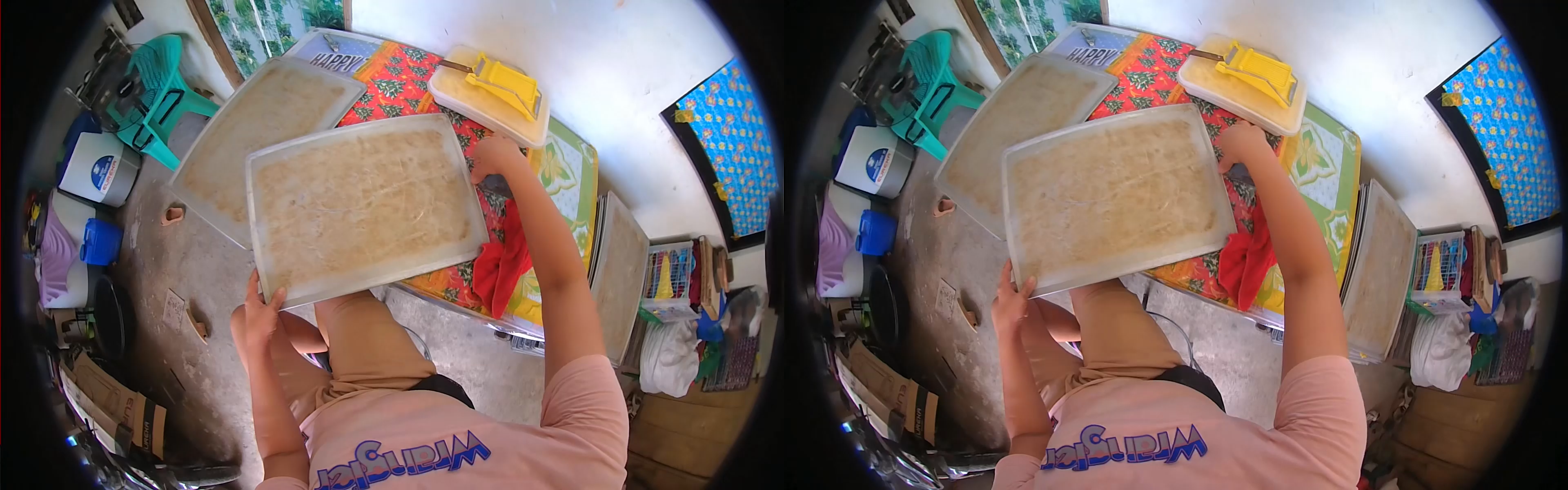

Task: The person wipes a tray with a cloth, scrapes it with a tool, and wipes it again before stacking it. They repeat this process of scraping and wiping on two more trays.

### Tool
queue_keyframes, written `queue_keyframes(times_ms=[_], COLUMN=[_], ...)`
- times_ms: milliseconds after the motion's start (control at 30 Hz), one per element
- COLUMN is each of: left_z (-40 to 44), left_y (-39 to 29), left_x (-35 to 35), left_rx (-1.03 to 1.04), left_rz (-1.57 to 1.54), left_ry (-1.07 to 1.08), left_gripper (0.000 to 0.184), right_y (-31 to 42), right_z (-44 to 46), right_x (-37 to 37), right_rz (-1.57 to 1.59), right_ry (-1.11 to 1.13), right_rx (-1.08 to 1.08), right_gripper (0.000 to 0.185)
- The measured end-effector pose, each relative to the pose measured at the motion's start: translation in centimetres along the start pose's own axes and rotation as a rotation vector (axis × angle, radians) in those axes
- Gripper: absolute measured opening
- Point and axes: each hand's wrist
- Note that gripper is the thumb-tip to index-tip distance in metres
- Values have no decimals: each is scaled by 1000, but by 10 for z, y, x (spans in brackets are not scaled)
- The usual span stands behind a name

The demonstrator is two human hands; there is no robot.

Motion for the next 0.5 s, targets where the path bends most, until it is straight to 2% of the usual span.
queue_keyframes(times_ms=[33, 133, 233, 267, 367, 400, 500], left_z=[-4, -18, -1, 7, 6, 14, -10], left_y=[-5, -30, 5, 18, 21, 39, 15], left_x=[2, 7, 5, 6, 9, 12, 14], left_rx=[23, 105, 205, 269, 191, 253, 129], left_rz=[-25, -166, -283, -178, -132, -163, -82], left_ry=[2, 24, 61, 17, 3, 16, 24], left_gripper=[75, 76, 77, 78, 78, 78, 77], right_y=[-5, -35, -23, -21, -4, 12, 54], right_z=[-4, 4, -29, -30, -36, -43, -50], right_x=[0, 22, 13, 16, 25, 27, 41], right_rz=[17, 368, 741, 770, 837, 847, 920], right_ry=[-36, -393, -447, -441, -413, -396, -336], right_rx=[11, -65, -159, -201, -285, -294, -295], right_gripper=[42, 40, 40, 40, 40, 41, 43])
Point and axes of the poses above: each hand's wrist, its own z-axis towards the middle knuckle, its own x-axis out of the palm, y = z × x, and after that the axes turned 15 degrees about y, right-handed
